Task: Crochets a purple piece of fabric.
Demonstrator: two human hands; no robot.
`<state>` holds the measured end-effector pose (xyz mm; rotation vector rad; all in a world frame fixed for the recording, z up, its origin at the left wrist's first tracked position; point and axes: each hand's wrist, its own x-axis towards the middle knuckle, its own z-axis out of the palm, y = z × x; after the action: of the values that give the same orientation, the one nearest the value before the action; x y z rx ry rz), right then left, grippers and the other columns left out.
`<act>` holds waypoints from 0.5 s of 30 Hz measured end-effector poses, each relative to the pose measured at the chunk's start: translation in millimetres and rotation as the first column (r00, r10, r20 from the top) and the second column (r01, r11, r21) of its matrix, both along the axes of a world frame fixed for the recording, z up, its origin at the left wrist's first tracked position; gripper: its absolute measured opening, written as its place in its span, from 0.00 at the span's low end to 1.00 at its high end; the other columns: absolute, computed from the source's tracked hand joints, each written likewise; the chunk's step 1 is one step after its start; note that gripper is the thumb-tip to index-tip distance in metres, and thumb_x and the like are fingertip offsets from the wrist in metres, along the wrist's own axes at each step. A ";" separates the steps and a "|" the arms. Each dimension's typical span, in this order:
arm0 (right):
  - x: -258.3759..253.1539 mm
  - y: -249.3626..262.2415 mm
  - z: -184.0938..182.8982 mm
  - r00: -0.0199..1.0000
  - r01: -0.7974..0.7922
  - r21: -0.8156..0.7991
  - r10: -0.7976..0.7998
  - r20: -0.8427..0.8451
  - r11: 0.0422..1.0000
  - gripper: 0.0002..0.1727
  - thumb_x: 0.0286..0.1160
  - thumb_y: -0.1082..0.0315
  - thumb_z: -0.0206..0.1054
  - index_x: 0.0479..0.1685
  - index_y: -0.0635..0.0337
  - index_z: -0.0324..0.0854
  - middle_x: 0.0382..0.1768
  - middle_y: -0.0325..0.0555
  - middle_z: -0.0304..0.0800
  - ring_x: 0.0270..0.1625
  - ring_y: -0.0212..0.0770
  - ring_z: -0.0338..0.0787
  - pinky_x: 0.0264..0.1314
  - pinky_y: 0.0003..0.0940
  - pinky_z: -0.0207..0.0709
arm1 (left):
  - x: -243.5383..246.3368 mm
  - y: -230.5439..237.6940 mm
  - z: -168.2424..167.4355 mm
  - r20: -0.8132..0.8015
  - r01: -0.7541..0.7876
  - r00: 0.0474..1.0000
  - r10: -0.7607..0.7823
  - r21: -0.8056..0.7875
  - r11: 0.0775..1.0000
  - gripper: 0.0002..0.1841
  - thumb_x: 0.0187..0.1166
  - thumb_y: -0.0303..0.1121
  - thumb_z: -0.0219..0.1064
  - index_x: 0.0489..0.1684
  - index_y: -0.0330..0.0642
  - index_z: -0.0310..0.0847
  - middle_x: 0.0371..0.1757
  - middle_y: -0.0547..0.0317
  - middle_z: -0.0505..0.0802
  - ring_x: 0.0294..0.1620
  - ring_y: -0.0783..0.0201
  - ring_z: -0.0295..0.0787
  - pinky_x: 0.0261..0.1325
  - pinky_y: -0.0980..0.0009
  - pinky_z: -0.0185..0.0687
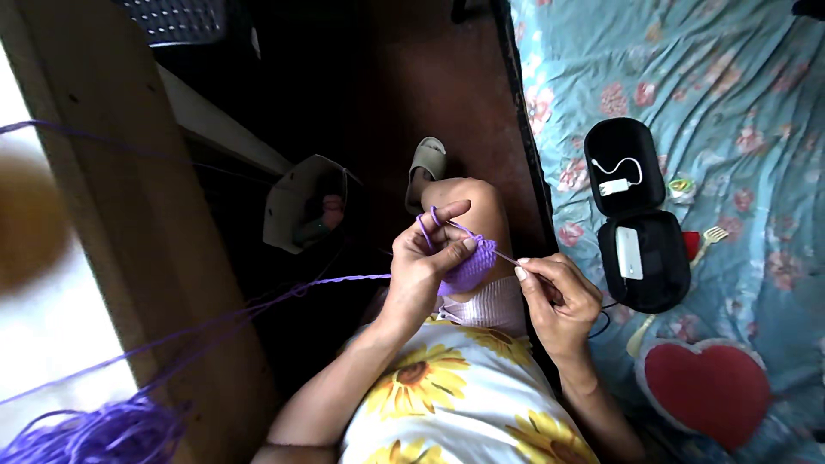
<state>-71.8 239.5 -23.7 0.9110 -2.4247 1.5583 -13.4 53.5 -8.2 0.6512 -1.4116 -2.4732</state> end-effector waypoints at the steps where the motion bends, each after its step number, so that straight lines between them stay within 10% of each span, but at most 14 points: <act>1: -0.1 -0.1 -0.3 1.000 0.000 -0.001 0.000 -0.001 1.000 0.05 0.72 0.75 0.72 0.37 0.69 0.90 0.32 0.44 0.88 0.34 0.20 0.84 0.38 0.10 0.77 | -0.4 -0.5 -0.2 0.007 0.003 1.000 -0.003 0.016 1.000 0.23 0.71 0.14 0.67 0.67 0.36 0.82 0.31 0.61 0.93 0.29 0.72 0.89 0.39 0.75 0.88; 15: 0.0 -0.4 1.2 1.000 0.005 0.033 -0.005 -0.004 0.999 0.05 0.72 0.74 0.71 0.37 0.68 0.91 0.31 0.44 0.88 0.34 0.21 0.84 0.37 0.10 0.78 | -3.0 -10.8 -5.2 0.042 0.100 0.993 -0.114 0.243 0.965 0.21 0.76 0.16 0.61 0.68 0.37 0.82 0.32 0.60 0.93 0.29 0.73 0.89 0.38 0.76 0.88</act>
<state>-71.7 239.1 -22.5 0.9123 -2.4547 1.5185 -16.4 42.7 -13.4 0.7135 -1.2040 -2.7609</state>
